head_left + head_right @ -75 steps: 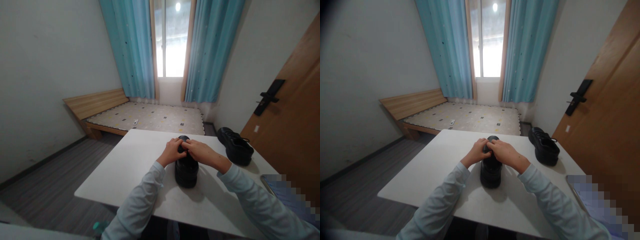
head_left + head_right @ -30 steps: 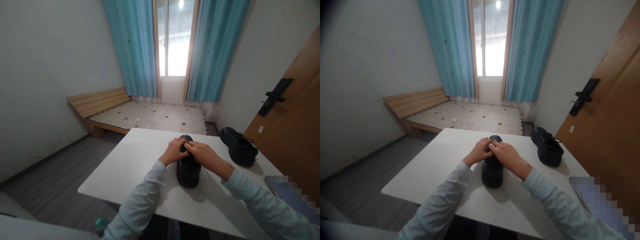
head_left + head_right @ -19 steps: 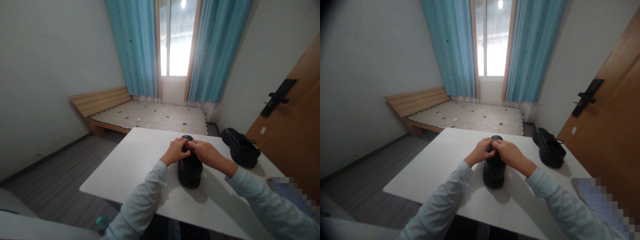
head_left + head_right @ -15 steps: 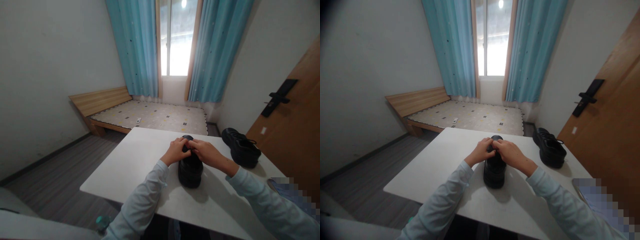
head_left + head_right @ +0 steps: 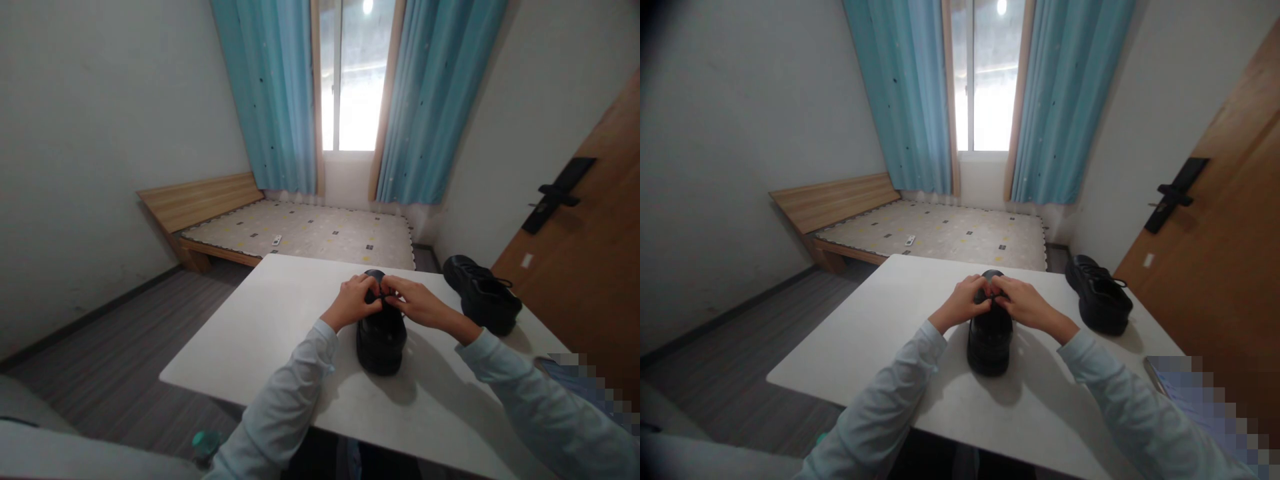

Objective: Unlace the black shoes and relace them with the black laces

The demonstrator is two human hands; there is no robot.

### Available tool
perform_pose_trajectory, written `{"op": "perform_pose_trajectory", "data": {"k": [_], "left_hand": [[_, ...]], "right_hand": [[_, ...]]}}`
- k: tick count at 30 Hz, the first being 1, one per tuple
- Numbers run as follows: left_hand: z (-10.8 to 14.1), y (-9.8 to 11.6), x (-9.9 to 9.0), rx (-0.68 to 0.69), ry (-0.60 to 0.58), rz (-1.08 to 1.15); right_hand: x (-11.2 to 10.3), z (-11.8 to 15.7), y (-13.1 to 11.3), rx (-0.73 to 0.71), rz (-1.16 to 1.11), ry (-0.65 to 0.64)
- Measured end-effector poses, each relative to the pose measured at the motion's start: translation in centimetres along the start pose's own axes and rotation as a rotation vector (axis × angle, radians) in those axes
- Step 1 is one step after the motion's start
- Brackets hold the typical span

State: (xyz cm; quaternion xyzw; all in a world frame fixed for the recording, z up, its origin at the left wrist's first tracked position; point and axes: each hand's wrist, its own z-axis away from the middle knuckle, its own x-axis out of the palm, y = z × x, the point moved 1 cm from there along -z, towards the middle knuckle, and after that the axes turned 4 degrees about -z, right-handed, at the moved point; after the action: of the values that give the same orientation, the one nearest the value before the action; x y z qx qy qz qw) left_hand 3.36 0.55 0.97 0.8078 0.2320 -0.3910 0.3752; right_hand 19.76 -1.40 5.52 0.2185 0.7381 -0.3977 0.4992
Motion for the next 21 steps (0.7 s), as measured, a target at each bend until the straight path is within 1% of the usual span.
{"op": "perform_pose_trajectory", "data": {"k": [2, 4, 7, 10, 12, 14, 21], "left_hand": [[0.0, 0.1, 0.0, -0.008, -0.003, 0.000], [0.0, 0.1, 0.0, -0.011, -0.012, -0.008], [-0.1, 0.0, 0.2, -0.004, -0.015, -0.037], [-0.1, -0.1, 0.3, 0.011, -0.010, -0.055], [-0.1, -0.1, 0.3, 0.013, -0.013, -0.056], [-0.1, 0.0, 0.3, 0.007, -0.018, -0.062], [-0.1, 0.0, 0.3, 0.007, -0.023, -0.095]], "right_hand": [[-0.1, 0.0, 0.0, 0.034, 0.013, 0.001], [0.1, 0.1, -0.2, 0.050, 0.088, 0.010], [0.8, 0.3, -1.1, 0.019, 0.281, 0.020], [1.5, 0.6, -2.3, -0.035, 0.479, 0.005], [1.7, 0.6, -2.8, -0.037, 0.574, -0.014], [1.7, 0.6, -3.1, -0.028, 0.611, -0.021], [1.7, 0.6, -3.0, 0.022, 0.603, -0.008]]}}
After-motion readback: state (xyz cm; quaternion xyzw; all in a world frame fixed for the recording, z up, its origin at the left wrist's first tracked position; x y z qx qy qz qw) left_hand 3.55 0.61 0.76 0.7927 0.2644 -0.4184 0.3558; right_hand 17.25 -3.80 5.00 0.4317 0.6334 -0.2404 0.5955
